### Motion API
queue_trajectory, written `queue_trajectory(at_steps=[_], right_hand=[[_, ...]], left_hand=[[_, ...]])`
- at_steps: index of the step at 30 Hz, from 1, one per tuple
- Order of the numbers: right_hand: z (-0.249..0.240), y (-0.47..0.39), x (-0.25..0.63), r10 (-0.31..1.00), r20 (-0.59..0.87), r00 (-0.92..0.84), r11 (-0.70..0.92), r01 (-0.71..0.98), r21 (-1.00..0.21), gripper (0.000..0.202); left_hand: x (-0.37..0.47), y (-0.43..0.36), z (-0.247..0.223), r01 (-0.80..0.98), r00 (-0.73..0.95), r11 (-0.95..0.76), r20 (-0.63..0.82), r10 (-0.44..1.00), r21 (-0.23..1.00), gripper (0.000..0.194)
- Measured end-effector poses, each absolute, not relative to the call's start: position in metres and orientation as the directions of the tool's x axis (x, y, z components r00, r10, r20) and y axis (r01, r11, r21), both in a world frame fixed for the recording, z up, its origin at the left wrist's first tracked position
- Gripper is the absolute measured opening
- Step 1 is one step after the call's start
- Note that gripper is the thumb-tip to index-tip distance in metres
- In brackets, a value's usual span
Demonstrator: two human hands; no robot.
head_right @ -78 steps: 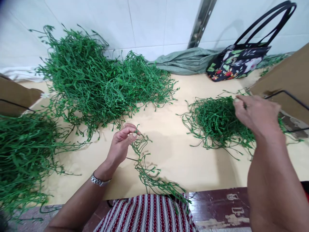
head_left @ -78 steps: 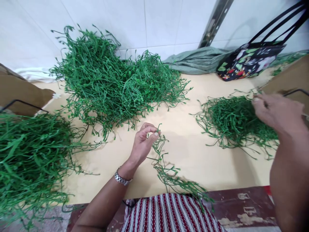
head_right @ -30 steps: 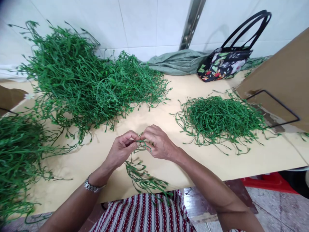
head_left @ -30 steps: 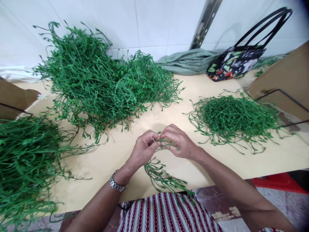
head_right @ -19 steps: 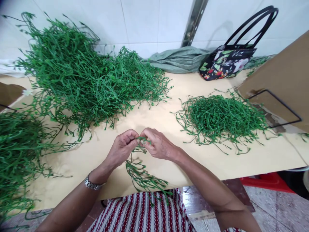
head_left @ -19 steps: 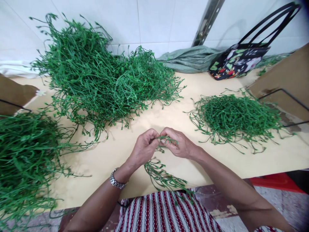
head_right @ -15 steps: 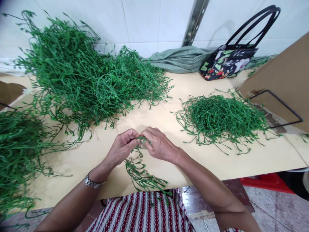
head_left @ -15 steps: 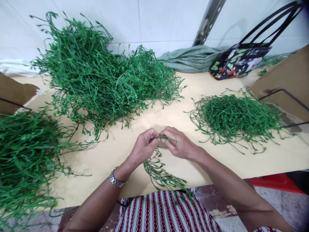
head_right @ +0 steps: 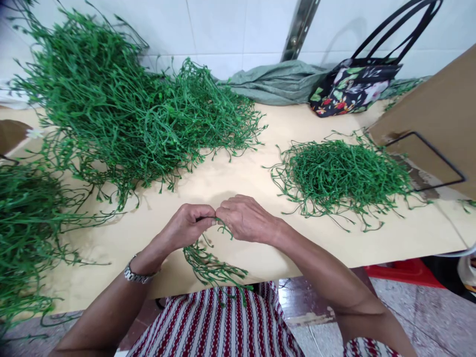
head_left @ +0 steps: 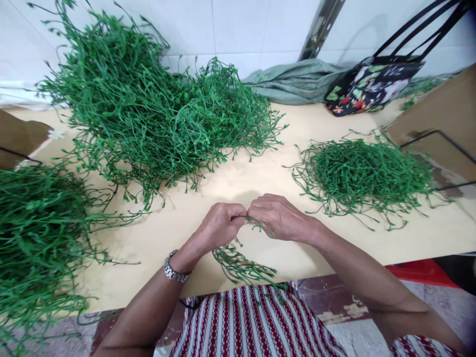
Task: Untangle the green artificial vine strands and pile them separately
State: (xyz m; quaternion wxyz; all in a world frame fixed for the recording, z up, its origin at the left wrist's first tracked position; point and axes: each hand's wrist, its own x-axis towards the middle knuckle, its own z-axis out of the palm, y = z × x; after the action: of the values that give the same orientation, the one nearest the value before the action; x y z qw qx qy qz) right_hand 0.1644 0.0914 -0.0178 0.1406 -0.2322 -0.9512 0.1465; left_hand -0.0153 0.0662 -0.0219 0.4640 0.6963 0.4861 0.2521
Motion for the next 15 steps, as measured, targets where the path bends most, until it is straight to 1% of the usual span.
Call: queue_trajectory(at_steps=[2, 4, 6, 8, 11, 15], right_hand=[[-0.016, 0.095, 0.166, 0.44, 0.206, -0.874, 0.831, 0.308, -0.463, 0.023], [-0.015, 0.098, 0.168, 0.413, 0.217, -0.885, 0.779, 0.22, -0.587, 0.027], [-0.016, 0.1, 0.169, 0.405, 0.211, -0.89, 0.7, 0.153, -0.697, 0.029], [-0.016, 0.101, 0.17, 0.409, 0.173, -0.896, 0.602, 0.122, -0.789, 0.028], [-0.016, 0.101, 0.172, 0.388, 0.087, -0.917, 0.456, 0.109, -0.884, 0.028], [-0.019, 0.104, 0.173, 0.312, 0.031, -0.95, 0.327, 0.076, -0.942, 0.03]], left_hand=[[-0.017, 0.067, -0.022, 0.338, 0.451, -0.027, -0.137, 0.882, 0.941, 0.016], [-0.017, 0.067, -0.021, 0.221, 0.494, 0.073, -0.177, 0.852, 0.972, 0.015], [-0.017, 0.066, -0.018, 0.129, 0.527, 0.17, -0.212, 0.823, 0.977, 0.015], [-0.016, 0.066, -0.015, 0.07, 0.55, 0.242, -0.24, 0.8, 0.968, 0.015], [-0.014, 0.065, -0.012, 0.003, 0.583, 0.318, -0.26, 0.77, 0.948, 0.014], [-0.012, 0.064, -0.01, -0.023, 0.628, 0.38, -0.282, 0.725, 0.925, 0.013]])
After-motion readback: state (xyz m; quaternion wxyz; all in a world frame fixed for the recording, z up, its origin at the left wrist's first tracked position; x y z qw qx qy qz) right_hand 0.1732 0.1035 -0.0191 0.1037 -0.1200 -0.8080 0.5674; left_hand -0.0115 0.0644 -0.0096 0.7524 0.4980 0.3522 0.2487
